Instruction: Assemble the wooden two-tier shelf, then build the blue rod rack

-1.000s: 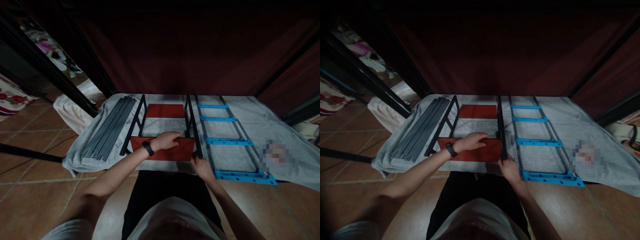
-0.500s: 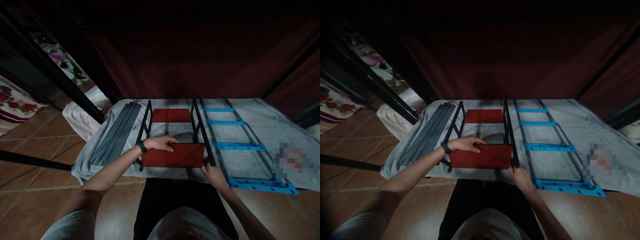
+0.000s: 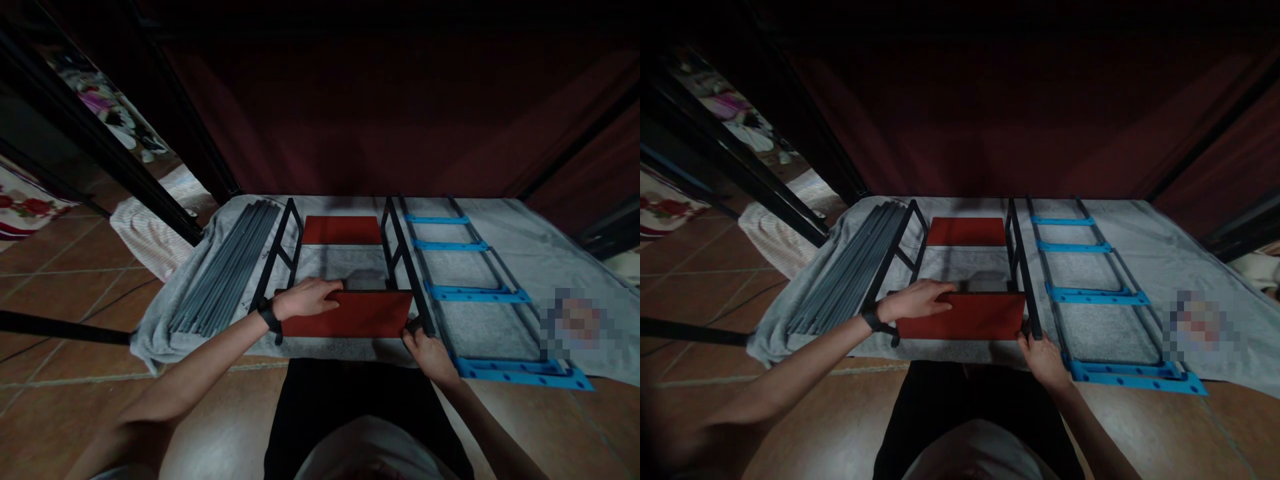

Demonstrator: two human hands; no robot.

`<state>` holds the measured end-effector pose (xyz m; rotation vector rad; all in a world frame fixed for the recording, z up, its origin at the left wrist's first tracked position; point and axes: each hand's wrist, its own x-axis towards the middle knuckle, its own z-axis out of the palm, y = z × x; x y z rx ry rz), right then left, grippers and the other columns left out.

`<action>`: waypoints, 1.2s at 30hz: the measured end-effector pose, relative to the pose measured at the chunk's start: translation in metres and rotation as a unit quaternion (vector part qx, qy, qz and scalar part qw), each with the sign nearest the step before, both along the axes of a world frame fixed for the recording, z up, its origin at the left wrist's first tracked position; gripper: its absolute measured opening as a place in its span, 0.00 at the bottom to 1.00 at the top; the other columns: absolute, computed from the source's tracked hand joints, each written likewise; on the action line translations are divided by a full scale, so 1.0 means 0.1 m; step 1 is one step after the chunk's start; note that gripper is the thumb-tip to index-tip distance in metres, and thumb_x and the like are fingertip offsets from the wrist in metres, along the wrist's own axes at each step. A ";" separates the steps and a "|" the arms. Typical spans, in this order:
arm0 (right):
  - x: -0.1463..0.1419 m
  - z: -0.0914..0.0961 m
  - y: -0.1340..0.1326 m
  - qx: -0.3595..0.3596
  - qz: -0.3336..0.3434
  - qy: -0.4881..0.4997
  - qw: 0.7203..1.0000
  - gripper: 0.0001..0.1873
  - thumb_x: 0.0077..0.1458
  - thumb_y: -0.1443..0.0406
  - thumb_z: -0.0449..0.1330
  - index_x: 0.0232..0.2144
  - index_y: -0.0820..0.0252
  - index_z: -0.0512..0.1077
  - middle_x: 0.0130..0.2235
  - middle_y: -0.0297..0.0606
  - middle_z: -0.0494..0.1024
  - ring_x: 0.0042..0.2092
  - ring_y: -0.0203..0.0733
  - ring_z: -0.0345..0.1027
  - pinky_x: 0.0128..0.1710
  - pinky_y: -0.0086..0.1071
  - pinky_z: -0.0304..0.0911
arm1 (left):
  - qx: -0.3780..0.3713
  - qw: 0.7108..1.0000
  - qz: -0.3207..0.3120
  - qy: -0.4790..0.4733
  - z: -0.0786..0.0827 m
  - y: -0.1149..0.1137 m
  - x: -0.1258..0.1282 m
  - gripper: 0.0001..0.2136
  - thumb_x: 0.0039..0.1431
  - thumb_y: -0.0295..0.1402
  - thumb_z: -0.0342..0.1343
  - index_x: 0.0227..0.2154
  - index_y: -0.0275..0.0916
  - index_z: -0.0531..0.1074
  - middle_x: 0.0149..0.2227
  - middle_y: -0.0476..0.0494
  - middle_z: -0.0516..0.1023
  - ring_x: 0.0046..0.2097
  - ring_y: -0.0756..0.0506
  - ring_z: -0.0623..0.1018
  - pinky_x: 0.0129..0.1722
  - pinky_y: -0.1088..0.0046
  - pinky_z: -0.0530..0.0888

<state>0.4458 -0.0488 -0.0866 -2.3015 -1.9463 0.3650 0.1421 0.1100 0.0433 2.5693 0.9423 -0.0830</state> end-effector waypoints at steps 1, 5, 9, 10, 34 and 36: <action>0.01 0.00 0.00 -0.016 0.009 -0.005 1.000 0.17 0.67 0.60 0.49 0.45 0.60 0.75 0.42 0.47 0.82 0.43 0.49 0.79 0.42 0.34 0.67 | 0.011 1.000 0.003 0.002 0.00 -0.04 0.00 0.15 0.65 0.40 0.52 0.52 0.44 0.72 0.43 0.45 0.82 0.44 0.41 0.80 0.41 0.71 0.70; 0.01 0.05 0.02 -0.052 0.022 0.004 0.998 0.21 0.70 0.59 0.46 0.48 0.65 0.74 0.44 0.50 0.81 0.47 0.50 0.78 0.46 0.34 0.66 | 0.039 0.999 0.013 0.000 -0.04 -0.20 -0.04 0.14 0.66 0.40 0.51 0.51 0.44 0.72 0.41 0.45 0.81 0.42 0.42 0.80 0.42 0.70 0.70; 0.00 0.12 0.06 -0.045 0.013 0.034 0.998 0.19 0.69 0.61 0.47 0.52 0.66 0.72 0.47 0.51 0.80 0.51 0.49 0.76 0.49 0.33 0.66 | 0.055 0.998 0.029 -0.011 -0.08 -0.28 -0.06 0.14 0.68 0.41 0.49 0.51 0.44 0.72 0.38 0.45 0.81 0.42 0.42 0.80 0.42 0.69 0.71; 0.00 0.12 0.07 -0.043 0.011 0.038 0.998 0.19 0.69 0.61 0.48 0.53 0.67 0.71 0.48 0.51 0.80 0.51 0.49 0.76 0.50 0.33 0.66 | 0.057 0.998 0.026 -0.014 -0.08 -0.31 -0.07 0.14 0.67 0.41 0.50 0.50 0.43 0.72 0.39 0.45 0.81 0.42 0.41 0.80 0.43 0.69 0.71; -0.02 0.21 0.05 -0.060 0.018 0.024 0.998 0.18 0.65 0.69 0.48 0.48 0.74 0.74 0.51 0.60 0.77 0.58 0.50 0.70 0.58 0.35 0.62 | 0.083 0.996 -0.023 -0.039 0.02 -0.72 0.28 0.21 0.71 0.39 0.45 0.63 0.42 0.62 0.53 0.40 0.78 0.50 0.41 0.79 0.50 0.64 0.73; -0.03 0.21 0.05 -0.059 0.016 0.021 0.998 0.19 0.64 0.70 0.48 0.49 0.75 0.73 0.52 0.61 0.77 0.58 0.51 0.70 0.58 0.35 0.62 | 0.085 0.995 -0.039 -0.029 0.02 -0.75 0.46 0.24 0.71 0.37 0.46 0.67 0.44 0.56 0.54 0.40 0.77 0.51 0.41 0.79 0.50 0.64 0.73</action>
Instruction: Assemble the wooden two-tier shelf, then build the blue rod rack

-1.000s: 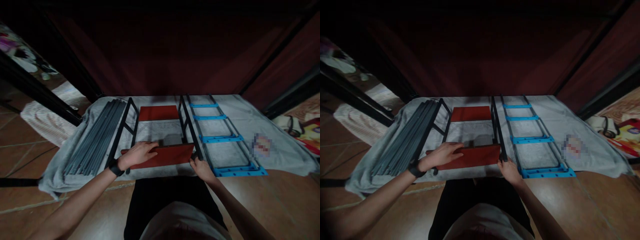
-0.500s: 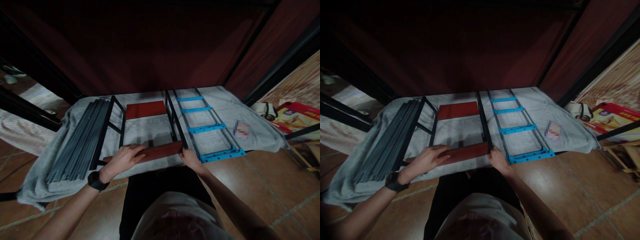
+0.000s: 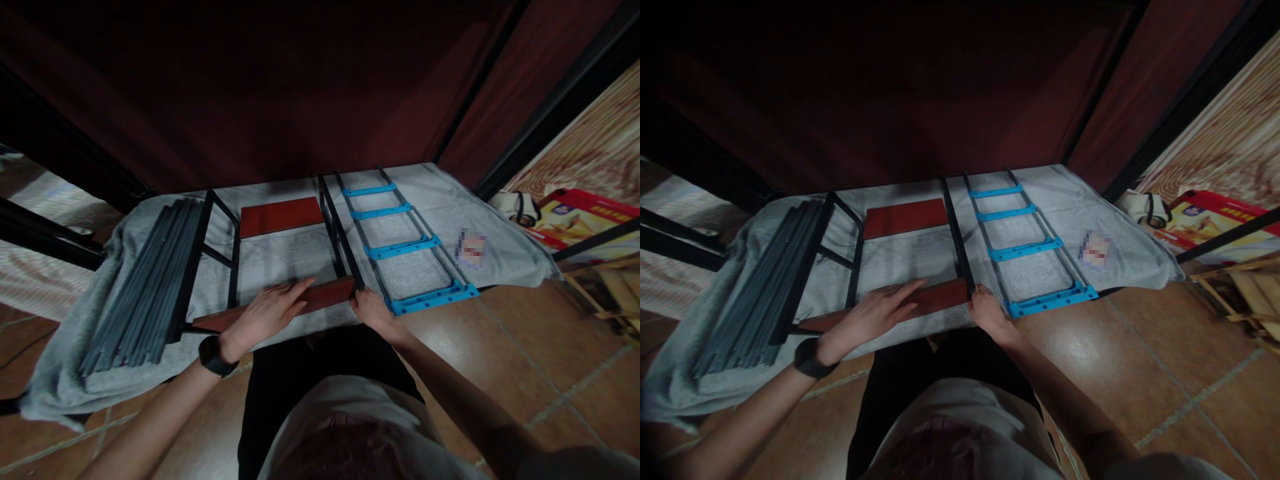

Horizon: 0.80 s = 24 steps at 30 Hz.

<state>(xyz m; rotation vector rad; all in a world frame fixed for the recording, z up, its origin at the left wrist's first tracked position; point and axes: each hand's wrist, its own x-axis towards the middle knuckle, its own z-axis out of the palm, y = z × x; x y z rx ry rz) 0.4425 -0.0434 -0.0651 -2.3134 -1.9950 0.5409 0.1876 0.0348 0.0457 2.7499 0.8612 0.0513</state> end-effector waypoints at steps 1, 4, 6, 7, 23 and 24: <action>0.00 0.00 0.00 0.001 -0.001 -0.001 1.000 0.19 0.64 0.69 0.48 0.50 0.75 0.73 0.53 0.61 0.77 0.59 0.50 0.69 0.58 0.35 0.62 | 0.003 1.000 -0.010 0.005 0.00 -0.02 0.10 0.25 0.71 0.35 0.46 0.69 0.45 0.53 0.55 0.40 0.77 0.51 0.41 0.79 0.50 0.65 0.73; -0.01 0.00 0.00 0.006 0.000 -0.003 1.000 0.20 0.64 0.69 0.49 0.53 0.74 0.71 0.55 0.60 0.75 0.59 0.50 0.69 0.58 0.34 0.62 | 0.015 0.999 -0.037 0.010 0.01 -0.06 0.38 0.30 0.70 0.32 0.47 0.71 0.47 0.45 0.52 0.41 0.78 0.50 0.42 0.79 0.49 0.66 0.73; -0.01 0.00 0.00 0.003 -0.001 0.002 1.000 0.20 0.64 0.69 0.49 0.53 0.75 0.71 0.55 0.60 0.75 0.59 0.50 0.69 0.58 0.34 0.62 | 0.023 0.999 -0.046 0.015 0.03 -0.08 0.55 0.33 0.69 0.31 0.48 0.72 0.48 0.40 0.50 0.41 0.78 0.47 0.42 0.79 0.46 0.67 0.73; -0.01 0.01 0.01 0.000 -0.001 0.007 1.000 0.20 0.64 0.70 0.49 0.53 0.75 0.70 0.55 0.60 0.75 0.58 0.50 0.70 0.58 0.35 0.62 | 0.027 0.998 -0.050 0.020 0.03 -0.08 0.62 0.34 0.69 0.31 0.48 0.72 0.49 0.39 0.48 0.41 0.79 0.46 0.42 0.80 0.44 0.68 0.73; 0.28 -0.27 0.06 0.058 -0.015 0.155 0.986 0.18 0.57 0.78 0.50 0.47 0.65 0.72 0.48 0.47 0.76 0.49 0.41 0.71 0.52 0.32 0.64 | -0.059 0.992 -0.114 0.016 0.04 0.15 1.06 0.23 0.67 0.31 0.50 0.64 0.47 0.59 0.45 0.44 0.81 0.45 0.42 0.80 0.42 0.71 0.72; 0.31 -0.27 0.07 0.059 -0.018 0.170 0.984 0.17 0.57 0.78 0.51 0.45 0.64 0.73 0.47 0.45 0.76 0.49 0.40 0.72 0.51 0.31 0.64 | -0.062 0.991 -0.116 0.010 0.04 0.15 1.05 0.24 0.67 0.31 0.50 0.64 0.47 0.58 0.46 0.44 0.81 0.46 0.42 0.80 0.43 0.71 0.72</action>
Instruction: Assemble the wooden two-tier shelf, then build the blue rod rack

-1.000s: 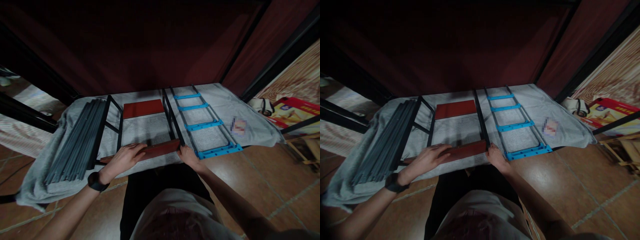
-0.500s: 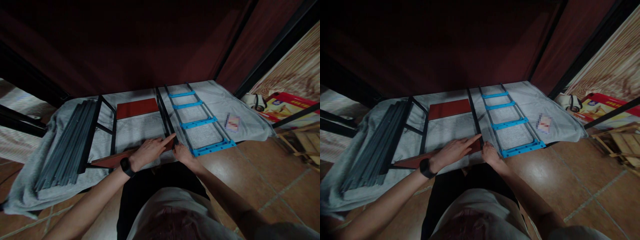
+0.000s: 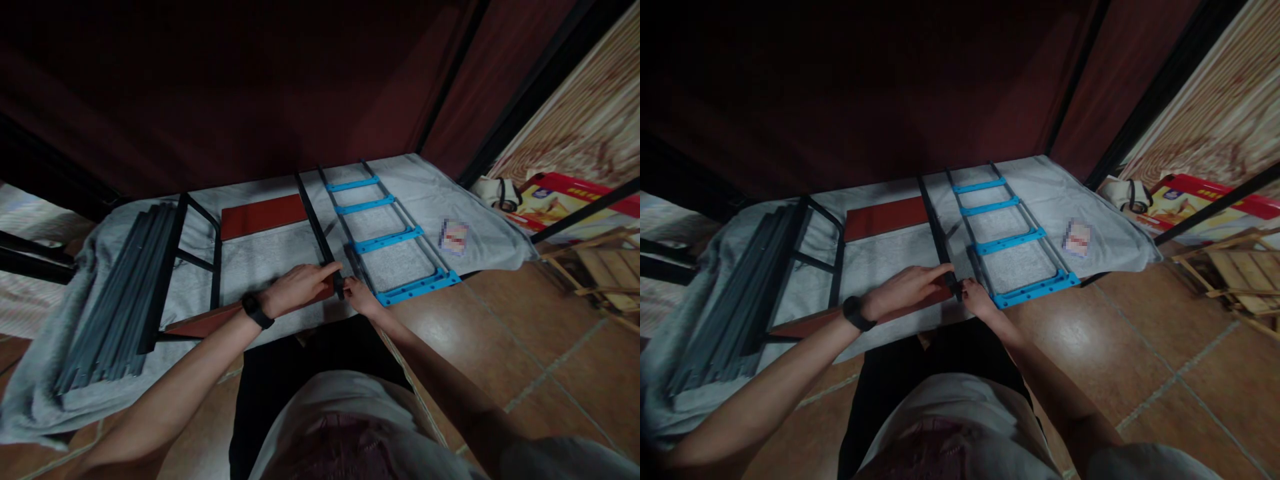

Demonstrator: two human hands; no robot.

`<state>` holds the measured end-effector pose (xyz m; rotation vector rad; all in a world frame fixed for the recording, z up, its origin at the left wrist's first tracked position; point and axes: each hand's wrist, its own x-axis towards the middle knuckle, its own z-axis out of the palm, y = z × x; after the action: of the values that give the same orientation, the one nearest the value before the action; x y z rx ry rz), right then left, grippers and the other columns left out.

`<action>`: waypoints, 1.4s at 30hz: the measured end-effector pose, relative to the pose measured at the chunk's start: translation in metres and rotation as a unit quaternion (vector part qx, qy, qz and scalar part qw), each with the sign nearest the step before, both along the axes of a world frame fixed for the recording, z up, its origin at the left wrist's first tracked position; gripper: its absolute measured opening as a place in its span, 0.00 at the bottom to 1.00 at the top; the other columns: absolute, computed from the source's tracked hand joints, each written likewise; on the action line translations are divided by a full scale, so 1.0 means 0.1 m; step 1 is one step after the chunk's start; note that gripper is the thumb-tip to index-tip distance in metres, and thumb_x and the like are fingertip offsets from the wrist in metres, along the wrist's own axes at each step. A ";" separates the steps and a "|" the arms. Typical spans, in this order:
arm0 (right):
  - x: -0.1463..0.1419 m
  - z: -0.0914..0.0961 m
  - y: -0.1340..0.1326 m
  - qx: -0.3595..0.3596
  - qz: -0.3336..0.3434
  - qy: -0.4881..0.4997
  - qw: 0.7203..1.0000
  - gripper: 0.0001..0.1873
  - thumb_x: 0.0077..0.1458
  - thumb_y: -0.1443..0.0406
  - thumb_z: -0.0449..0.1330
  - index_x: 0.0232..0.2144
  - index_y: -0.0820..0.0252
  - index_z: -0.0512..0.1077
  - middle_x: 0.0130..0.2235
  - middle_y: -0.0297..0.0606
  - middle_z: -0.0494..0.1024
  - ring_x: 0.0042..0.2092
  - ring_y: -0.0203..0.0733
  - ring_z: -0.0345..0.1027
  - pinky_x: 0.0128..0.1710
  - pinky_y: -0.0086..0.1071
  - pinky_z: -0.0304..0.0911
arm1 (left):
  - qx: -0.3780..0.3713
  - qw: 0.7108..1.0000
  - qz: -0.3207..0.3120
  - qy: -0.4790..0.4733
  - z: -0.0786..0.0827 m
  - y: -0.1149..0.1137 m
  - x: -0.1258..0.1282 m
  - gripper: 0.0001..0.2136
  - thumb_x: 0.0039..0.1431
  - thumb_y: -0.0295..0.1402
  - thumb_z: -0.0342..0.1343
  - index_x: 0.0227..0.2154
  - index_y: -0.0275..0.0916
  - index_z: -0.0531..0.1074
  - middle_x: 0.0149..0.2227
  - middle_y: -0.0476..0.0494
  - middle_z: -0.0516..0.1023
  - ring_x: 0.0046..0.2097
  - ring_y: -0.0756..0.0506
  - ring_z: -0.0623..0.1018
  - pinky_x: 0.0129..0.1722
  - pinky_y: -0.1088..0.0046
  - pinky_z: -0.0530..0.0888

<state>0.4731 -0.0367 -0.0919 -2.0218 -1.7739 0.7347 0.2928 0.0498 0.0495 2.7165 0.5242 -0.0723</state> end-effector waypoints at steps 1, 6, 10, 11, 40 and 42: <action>0.01 0.00 0.01 -0.001 -0.002 0.012 1.000 0.16 0.57 0.78 0.51 0.43 0.64 0.73 0.46 0.44 0.77 0.48 0.40 0.72 0.51 0.30 0.63 | -0.005 1.000 -0.001 -0.005 0.00 0.00 -0.01 0.24 0.66 0.30 0.50 0.64 0.47 0.58 0.47 0.44 0.81 0.47 0.42 0.80 0.43 0.70 0.72; 0.02 0.00 0.03 -0.015 -0.032 0.057 0.998 0.12 0.58 0.74 0.53 0.37 0.62 0.76 0.41 0.42 0.79 0.43 0.40 0.74 0.45 0.29 0.64 | -0.021 0.999 0.016 -0.021 0.04 0.02 -0.05 0.25 0.65 0.28 0.49 0.65 0.47 0.59 0.50 0.44 0.80 0.48 0.42 0.80 0.46 0.69 0.73; 0.01 -0.08 0.02 -0.007 -0.073 0.185 0.980 0.09 0.58 0.72 0.55 0.34 0.59 0.75 0.34 0.35 0.80 0.37 0.37 0.75 0.40 0.27 0.66 | -0.032 0.999 0.017 -0.026 0.07 0.07 -0.08 0.27 0.64 0.27 0.49 0.65 0.47 0.59 0.50 0.45 0.80 0.47 0.43 0.80 0.47 0.70 0.73; 0.01 -0.11 0.02 -0.009 -0.086 0.211 0.974 0.09 0.58 0.72 0.55 0.33 0.59 0.75 0.32 0.34 0.80 0.35 0.36 0.75 0.38 0.27 0.66 | -0.034 0.999 0.014 -0.025 0.07 0.09 -0.09 0.27 0.64 0.27 0.49 0.65 0.47 0.59 0.50 0.46 0.80 0.48 0.43 0.80 0.47 0.70 0.73; -0.16 -0.09 0.04 -0.059 -0.113 0.100 0.987 0.14 0.69 0.66 0.45 0.43 0.59 0.71 0.36 0.36 0.80 0.34 0.35 0.75 0.34 0.26 0.67 | -0.051 0.998 0.012 -0.027 0.10 0.12 -0.11 0.25 0.65 0.28 0.50 0.64 0.47 0.62 0.51 0.45 0.80 0.48 0.44 0.80 0.47 0.71 0.73; -0.15 -0.08 0.02 -0.058 -0.094 0.095 0.989 0.16 0.70 0.65 0.44 0.42 0.59 0.72 0.35 0.34 0.80 0.32 0.34 0.75 0.32 0.24 0.67 | -0.050 0.998 0.015 -0.026 0.10 0.13 -0.11 0.25 0.64 0.28 0.50 0.64 0.47 0.61 0.50 0.45 0.80 0.48 0.43 0.80 0.47 0.71 0.73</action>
<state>0.4577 -0.0349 -0.1002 -2.0811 -1.4425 0.9535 0.2816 0.0629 0.0596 2.6054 0.5313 -0.0190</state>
